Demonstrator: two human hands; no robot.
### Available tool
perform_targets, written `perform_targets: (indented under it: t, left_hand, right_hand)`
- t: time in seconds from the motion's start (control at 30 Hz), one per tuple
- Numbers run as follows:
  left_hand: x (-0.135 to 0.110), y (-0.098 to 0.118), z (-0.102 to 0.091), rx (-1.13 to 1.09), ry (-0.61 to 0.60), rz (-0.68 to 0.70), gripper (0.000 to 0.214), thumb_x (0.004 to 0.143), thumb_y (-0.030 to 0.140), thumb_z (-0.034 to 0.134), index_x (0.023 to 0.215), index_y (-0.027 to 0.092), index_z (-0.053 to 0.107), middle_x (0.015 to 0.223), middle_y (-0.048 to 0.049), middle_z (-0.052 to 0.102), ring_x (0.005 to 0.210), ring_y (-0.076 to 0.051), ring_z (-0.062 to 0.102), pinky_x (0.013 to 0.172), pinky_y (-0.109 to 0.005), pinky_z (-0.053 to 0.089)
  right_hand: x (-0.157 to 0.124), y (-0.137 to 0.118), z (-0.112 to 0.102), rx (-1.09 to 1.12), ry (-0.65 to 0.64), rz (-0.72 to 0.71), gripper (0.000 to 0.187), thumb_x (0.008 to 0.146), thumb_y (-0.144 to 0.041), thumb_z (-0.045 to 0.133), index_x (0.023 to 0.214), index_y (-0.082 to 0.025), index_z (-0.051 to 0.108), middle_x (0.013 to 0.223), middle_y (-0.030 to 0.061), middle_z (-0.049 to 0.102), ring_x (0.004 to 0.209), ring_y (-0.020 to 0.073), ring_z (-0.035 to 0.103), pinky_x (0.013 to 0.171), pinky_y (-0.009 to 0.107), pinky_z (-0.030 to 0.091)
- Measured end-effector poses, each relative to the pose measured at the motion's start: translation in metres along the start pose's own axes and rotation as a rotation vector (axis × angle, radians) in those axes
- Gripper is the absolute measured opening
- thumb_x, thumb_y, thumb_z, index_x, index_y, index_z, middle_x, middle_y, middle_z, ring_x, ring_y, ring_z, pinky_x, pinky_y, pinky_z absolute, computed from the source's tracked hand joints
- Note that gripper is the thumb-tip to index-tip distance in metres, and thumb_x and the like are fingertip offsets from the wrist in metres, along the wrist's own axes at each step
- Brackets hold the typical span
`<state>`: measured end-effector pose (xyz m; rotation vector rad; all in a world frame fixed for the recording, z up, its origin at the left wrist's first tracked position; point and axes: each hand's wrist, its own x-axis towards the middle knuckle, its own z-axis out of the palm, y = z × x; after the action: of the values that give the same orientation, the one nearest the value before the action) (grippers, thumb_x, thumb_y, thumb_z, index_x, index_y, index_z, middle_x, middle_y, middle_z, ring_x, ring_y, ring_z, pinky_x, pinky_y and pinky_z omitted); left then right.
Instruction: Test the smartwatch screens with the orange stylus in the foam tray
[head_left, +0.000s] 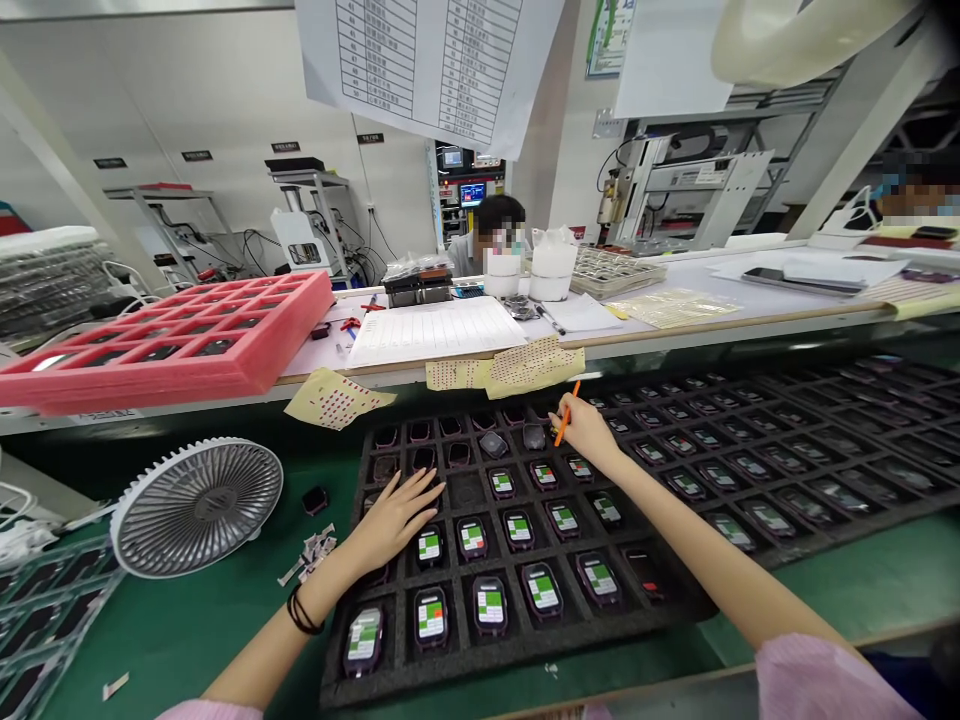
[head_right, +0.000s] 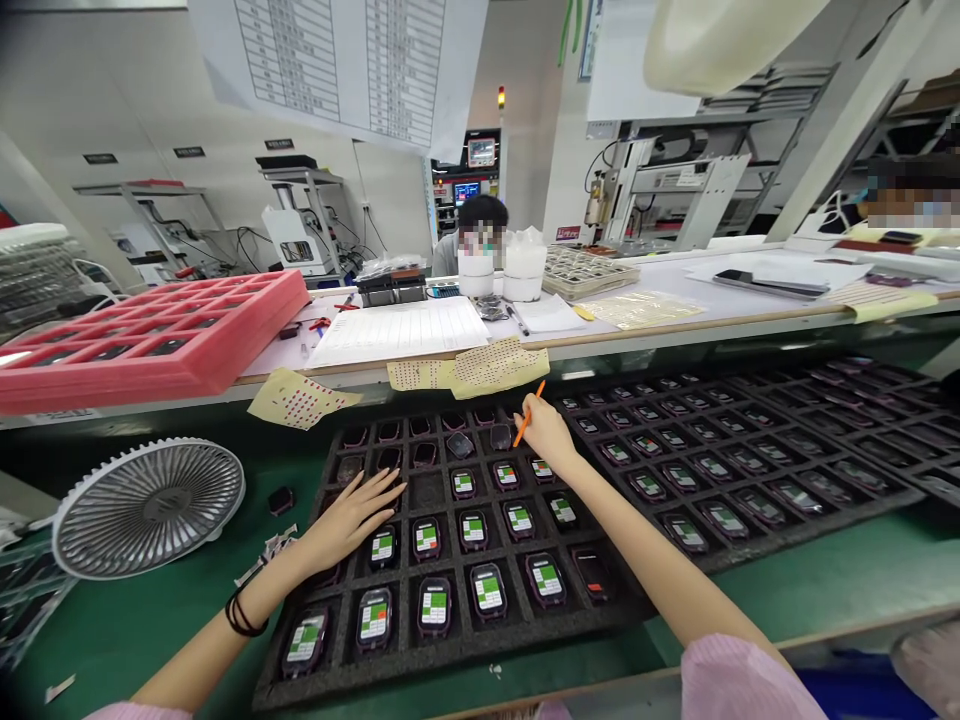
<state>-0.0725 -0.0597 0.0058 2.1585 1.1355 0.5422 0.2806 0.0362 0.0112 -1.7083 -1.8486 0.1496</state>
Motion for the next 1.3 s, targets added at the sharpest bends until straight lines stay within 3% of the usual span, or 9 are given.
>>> perform_targets:
  t: [0.17,0.37,0.47,0.6,0.77,0.97,1.1,1.17,1.3]
  left_hand:
    - [0.009,0.008,-0.001,0.006,0.076,0.031,0.032,0.087,0.039,0.052,0.117,0.033,0.061,0.135,-0.0026,0.052,0.131,-0.025,0.039,0.114,-0.044,0.007]
    - [0.065,0.026,0.018,0.089,0.095,0.134,0.041,0.083,0.04,0.057,0.121,0.025,0.057,0.135,-0.0106,0.05,0.127,-0.029,0.042,0.11,-0.046,0.02]
    - [0.097,0.03,0.029,0.343,0.056,0.126,0.052,0.086,0.038,0.053,0.132,0.017,0.045,0.142,-0.0161,0.04,0.132,-0.03,0.035,0.11,-0.05,0.02]
    - [0.12,0.026,0.038,0.495,0.054,0.129,0.049,0.092,0.038,0.041,0.135,0.013,0.04,0.137,-0.0157,0.046,0.128,-0.026,0.04,0.109,-0.046,0.026]
    - [0.118,0.017,0.039,0.505,-0.007,0.218,0.043,0.096,0.037,0.029,0.133,0.02,0.044,0.141,-0.0089,0.044,0.133,-0.022,0.036,0.11,-0.045,0.022]
    - [0.104,0.032,0.03,0.548,0.027,0.27,0.035,0.094,0.037,0.036,0.119,0.02,0.054,0.126,-0.0079,0.057,0.121,-0.024,0.046,0.102,-0.043,0.03]
    - [0.097,0.054,0.035,0.608,-0.006,0.241,0.033,0.084,0.042,0.053,0.103,0.017,0.06,0.105,-0.0086,0.06,0.101,-0.025,0.053,0.086,-0.038,0.04]
    - [0.097,0.062,0.039,0.646,-0.034,0.185,0.038,0.078,0.043,0.06,0.104,0.015,0.06,0.105,-0.0102,0.058,0.1,-0.027,0.052,0.083,-0.039,0.041]
    - [0.105,0.068,0.041,0.637,-0.116,0.11,0.039,0.073,0.041,0.066,0.102,0.015,0.061,0.107,-0.0111,0.056,0.102,-0.029,0.05,0.081,-0.039,0.042]
  right_hand:
    - [-0.002,-0.001,-0.003,-0.275,-0.191,0.139,0.016,0.085,-0.032,0.053,0.088,-0.017,0.048,0.094,0.0176,0.063,0.083,0.0308,0.065,0.064,0.033,0.043]
    - [0.008,-0.008,0.008,-0.293,-0.227,0.189,0.023,0.084,-0.029,0.054,0.097,-0.01,0.051,0.097,0.0258,0.063,0.091,0.0364,0.064,0.07,0.037,0.043]
    - [0.014,-0.004,0.005,-0.274,-0.238,0.195,0.019,0.08,-0.024,0.057,0.091,-0.01,0.053,0.09,0.0227,0.065,0.086,0.0338,0.064,0.069,0.035,0.043]
    - [0.014,0.011,-0.006,-0.198,-0.245,0.156,0.008,0.075,-0.019,0.058,0.075,-0.017,0.051,0.075,0.009,0.064,0.073,0.0231,0.063,0.062,0.027,0.041]
    - [0.004,0.024,-0.013,-0.084,-0.234,0.098,0.023,0.074,-0.022,0.056,0.06,-0.021,0.039,0.058,-0.003,0.054,0.058,0.014,0.054,0.054,0.021,0.036]
    - [-0.01,0.005,-0.017,-0.043,-0.05,0.006,0.016,0.083,-0.03,0.049,0.071,-0.021,0.046,0.067,0.0029,0.058,0.064,0.0177,0.055,0.057,0.025,0.034]
    - [-0.031,-0.015,-0.012,0.012,-0.306,-0.028,0.019,0.086,-0.031,0.047,0.073,-0.02,0.054,0.064,0.0026,0.061,0.061,0.0183,0.059,0.057,0.025,0.037]
    - [-0.041,-0.024,-0.008,-0.071,-0.343,-0.024,0.01,0.085,-0.023,0.049,0.08,-0.018,0.057,0.076,0.0066,0.066,0.069,0.0198,0.062,0.061,0.025,0.038]
    - [-0.054,-0.033,-0.002,-0.209,-0.342,-0.07,0.015,0.087,-0.019,0.046,0.09,-0.014,0.06,0.089,0.0148,0.066,0.083,0.0249,0.063,0.068,0.028,0.04]
